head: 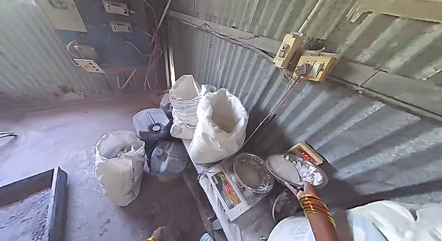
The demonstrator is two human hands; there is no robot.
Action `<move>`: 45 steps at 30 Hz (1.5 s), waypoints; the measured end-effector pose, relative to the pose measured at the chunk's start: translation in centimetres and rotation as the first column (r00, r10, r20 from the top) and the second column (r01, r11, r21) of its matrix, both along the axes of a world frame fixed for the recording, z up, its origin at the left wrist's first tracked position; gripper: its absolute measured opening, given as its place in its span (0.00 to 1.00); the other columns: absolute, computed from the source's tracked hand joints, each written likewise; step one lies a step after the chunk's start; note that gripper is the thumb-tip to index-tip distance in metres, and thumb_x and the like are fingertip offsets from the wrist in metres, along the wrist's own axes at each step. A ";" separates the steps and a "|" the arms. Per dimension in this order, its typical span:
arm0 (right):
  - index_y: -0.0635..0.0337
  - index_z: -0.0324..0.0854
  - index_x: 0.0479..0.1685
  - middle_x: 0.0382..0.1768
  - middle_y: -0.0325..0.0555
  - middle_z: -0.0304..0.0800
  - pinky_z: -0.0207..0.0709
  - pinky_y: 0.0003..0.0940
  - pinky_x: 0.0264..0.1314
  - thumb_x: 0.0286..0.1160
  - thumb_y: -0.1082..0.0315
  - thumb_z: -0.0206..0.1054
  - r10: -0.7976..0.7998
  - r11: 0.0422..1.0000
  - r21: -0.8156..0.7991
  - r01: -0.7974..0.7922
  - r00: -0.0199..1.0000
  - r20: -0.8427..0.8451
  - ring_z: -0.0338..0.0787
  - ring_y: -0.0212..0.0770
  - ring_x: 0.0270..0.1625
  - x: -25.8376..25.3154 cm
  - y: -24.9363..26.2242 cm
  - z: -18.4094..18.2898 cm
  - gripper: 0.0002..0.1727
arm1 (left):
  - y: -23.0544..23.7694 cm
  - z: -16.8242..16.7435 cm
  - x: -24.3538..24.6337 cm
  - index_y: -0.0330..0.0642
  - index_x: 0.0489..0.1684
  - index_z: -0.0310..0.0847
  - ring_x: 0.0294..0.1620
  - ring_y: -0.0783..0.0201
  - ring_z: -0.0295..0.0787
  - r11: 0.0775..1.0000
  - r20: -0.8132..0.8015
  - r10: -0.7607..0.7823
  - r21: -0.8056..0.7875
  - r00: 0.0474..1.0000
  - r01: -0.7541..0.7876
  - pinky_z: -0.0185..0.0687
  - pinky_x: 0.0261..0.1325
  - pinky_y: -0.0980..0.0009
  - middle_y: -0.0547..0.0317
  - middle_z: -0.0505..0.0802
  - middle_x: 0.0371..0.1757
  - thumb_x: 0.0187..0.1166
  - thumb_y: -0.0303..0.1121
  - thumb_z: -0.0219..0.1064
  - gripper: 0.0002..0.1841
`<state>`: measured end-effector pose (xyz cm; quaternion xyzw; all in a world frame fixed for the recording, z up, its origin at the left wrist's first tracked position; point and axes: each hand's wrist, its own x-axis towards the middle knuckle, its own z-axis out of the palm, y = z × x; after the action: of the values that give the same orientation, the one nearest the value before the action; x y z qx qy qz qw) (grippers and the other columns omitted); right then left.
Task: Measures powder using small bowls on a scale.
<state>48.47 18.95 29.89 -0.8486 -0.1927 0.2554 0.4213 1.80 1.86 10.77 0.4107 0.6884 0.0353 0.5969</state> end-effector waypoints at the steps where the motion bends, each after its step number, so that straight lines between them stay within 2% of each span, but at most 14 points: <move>1: 0.81 0.66 0.78 0.79 0.73 0.70 0.62 0.46 0.82 0.95 0.69 0.45 0.044 0.997 -0.060 -0.043 0.999 0.027 0.74 0.57 0.80 0.1 -0.2 0.2 0.24 | 0.8 -3.1 -0.5 0.14 0.72 0.70 0.73 0.34 0.80 0.984 0.022 -0.118 0.135 0.993 0.114 0.71 0.79 0.50 0.19 0.81 0.71 0.91 0.25 0.55 0.20; 3: 0.80 0.66 0.77 0.79 0.72 0.71 0.64 0.45 0.80 0.96 0.68 0.43 0.058 0.996 -0.065 -0.057 0.998 0.021 0.75 0.55 0.77 0.0 -0.8 0.4 0.24 | 3.4 -9.3 -1.5 0.08 0.56 0.78 0.52 0.26 0.89 0.804 0.066 -0.421 0.489 0.905 0.338 0.86 0.58 0.45 0.12 0.87 0.49 0.89 0.31 0.58 0.22; 5: 0.78 0.68 0.77 0.77 0.70 0.73 0.68 0.47 0.77 0.95 0.65 0.45 -0.036 0.998 0.057 0.040 0.998 -0.061 0.78 0.54 0.75 -0.2 -1.1 -0.6 0.25 | 6.5 -5.2 2.6 0.19 0.71 0.76 0.74 0.31 0.80 0.867 -0.071 -0.459 0.184 0.886 0.464 0.69 0.81 0.45 0.21 0.84 0.69 0.92 0.31 0.55 0.21; 9: 0.72 0.62 0.80 0.70 0.62 0.73 0.74 0.39 0.65 0.92 0.67 0.46 -0.103 0.914 0.321 0.247 0.908 -0.406 0.78 0.45 0.62 -2.4 -2.2 0.4 0.23 | 9.1 2.4 9.1 0.22 0.79 0.69 0.87 0.35 0.66 0.823 -0.196 -0.542 0.077 0.817 0.564 0.54 0.90 0.45 0.27 0.75 0.82 0.94 0.29 0.49 0.22; 11: 0.63 0.58 0.78 0.61 0.54 0.71 0.78 0.32 0.57 0.89 0.68 0.44 -0.082 0.822 0.402 0.404 0.781 -0.619 0.79 0.40 0.55 -2.8 -2.6 -0.1 0.21 | 10.3 0.6 10.5 0.26 0.82 0.67 0.88 0.35 0.65 0.790 -0.218 -0.568 0.124 0.793 0.600 0.55 0.90 0.45 0.29 0.75 0.83 0.94 0.33 0.52 0.24; 14: 0.59 0.59 0.75 0.56 0.51 0.71 0.80 0.31 0.51 0.90 0.66 0.45 -0.109 0.765 0.385 0.517 0.693 -0.713 0.80 0.40 0.51 -3.8 -2.8 -0.3 0.19 | 12.8 -6.0 12.4 0.33 0.90 0.59 0.90 0.35 0.62 0.692 -0.299 -0.658 0.121 0.691 0.711 0.58 0.88 0.39 0.35 0.68 0.89 0.89 0.37 0.61 0.32; 17: 0.57 0.61 0.71 0.52 0.50 0.70 0.81 0.31 0.46 0.91 0.67 0.45 -0.130 0.777 0.355 0.520 0.684 -0.718 0.80 0.40 0.46 -4.6 -2.9 0.1 0.15 | 14.6 -6.1 14.4 0.35 0.93 0.51 0.92 0.37 0.58 0.633 -0.331 -0.711 0.084 0.620 0.770 0.57 0.88 0.40 0.42 0.59 0.95 0.86 0.37 0.65 0.38; 20: 0.57 0.64 0.63 0.45 0.47 0.70 0.80 0.29 0.38 0.92 0.66 0.44 -0.139 0.814 0.347 0.467 0.735 -0.663 0.79 0.37 0.38 -5.1 -3.7 0.5 0.11 | 15.5 -5.4 16.5 0.39 0.91 0.59 0.92 0.38 0.58 0.607 -0.320 -0.728 0.108 0.606 0.787 0.61 0.84 0.38 0.49 0.57 0.96 0.82 0.29 0.66 0.35; 22: 0.57 0.65 0.59 0.42 0.47 0.72 0.80 0.28 0.35 0.91 0.67 0.44 -0.143 0.824 0.345 0.450 0.753 -0.642 0.80 0.36 0.35 -5.0 -4.0 0.7 0.09 | 16.0 -5.9 18.1 0.43 0.91 0.60 0.89 0.36 0.62 0.572 -0.330 -0.748 0.122 0.576 0.811 0.66 0.80 0.35 0.47 0.63 0.94 0.79 0.29 0.68 0.36; 24: 0.57 0.66 0.59 0.42 0.47 0.73 0.80 0.28 0.35 0.90 0.67 0.44 -0.134 0.826 0.353 0.441 0.761 -0.635 0.81 0.36 0.36 -4.7 -4.3 0.8 0.10 | 16.3 -6.2 19.8 0.44 0.92 0.59 0.87 0.33 0.64 0.527 -0.321 -0.779 0.129 0.538 0.840 0.63 0.81 0.34 0.40 0.70 0.89 0.77 0.30 0.71 0.39; 30: 0.57 0.66 0.58 0.40 0.46 0.73 0.79 0.26 0.34 0.88 0.69 0.45 -0.172 0.842 0.321 0.433 0.781 -0.601 0.80 0.34 0.33 -3.8 -5.3 1.0 0.09 | 16.2 -7.0 23.3 0.42 0.94 0.54 0.90 0.34 0.60 0.418 -0.311 -0.847 0.113 0.432 0.901 0.58 0.83 0.33 0.44 0.63 0.93 0.80 0.33 0.71 0.40; 36: 0.58 0.66 0.55 0.39 0.46 0.73 0.79 0.26 0.33 0.87 0.70 0.46 -0.211 0.843 0.295 0.450 0.781 -0.588 0.79 0.34 0.32 -3.0 -5.6 0.8 0.07 | 16.2 -7.1 24.2 0.40 0.93 0.55 0.91 0.34 0.58 0.413 -0.303 -0.856 0.083 0.418 0.907 0.57 0.83 0.32 0.48 0.58 0.96 0.79 0.32 0.71 0.40; 41: 0.57 0.66 0.51 0.35 0.44 0.73 0.78 0.23 0.28 0.86 0.72 0.47 -0.222 0.853 0.274 0.445 0.783 -0.581 0.78 0.32 0.27 -2.8 -5.6 0.4 0.05 | 16.5 -7.8 24.8 0.38 0.91 0.58 0.89 0.33 0.62 0.433 -0.298 -0.853 0.056 0.429 0.900 0.57 0.84 0.32 0.39 0.68 0.90 0.79 0.33 0.72 0.39; 45: 0.59 0.66 0.55 0.36 0.46 0.73 0.79 0.27 0.28 0.85 0.73 0.47 -0.214 0.860 0.294 0.417 0.819 -0.533 0.79 0.34 0.28 -2.3 -5.1 -0.7 0.07 | 16.6 -7.7 25.1 0.36 0.91 0.58 0.89 0.33 0.61 0.426 -0.299 -0.858 0.039 0.417 0.904 0.58 0.84 0.33 0.39 0.69 0.90 0.81 0.34 0.71 0.38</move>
<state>46.17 13.83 29.22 -0.6740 0.0173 0.3388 0.6562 26.92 18.41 3.09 0.7683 0.4259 -0.2663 0.3966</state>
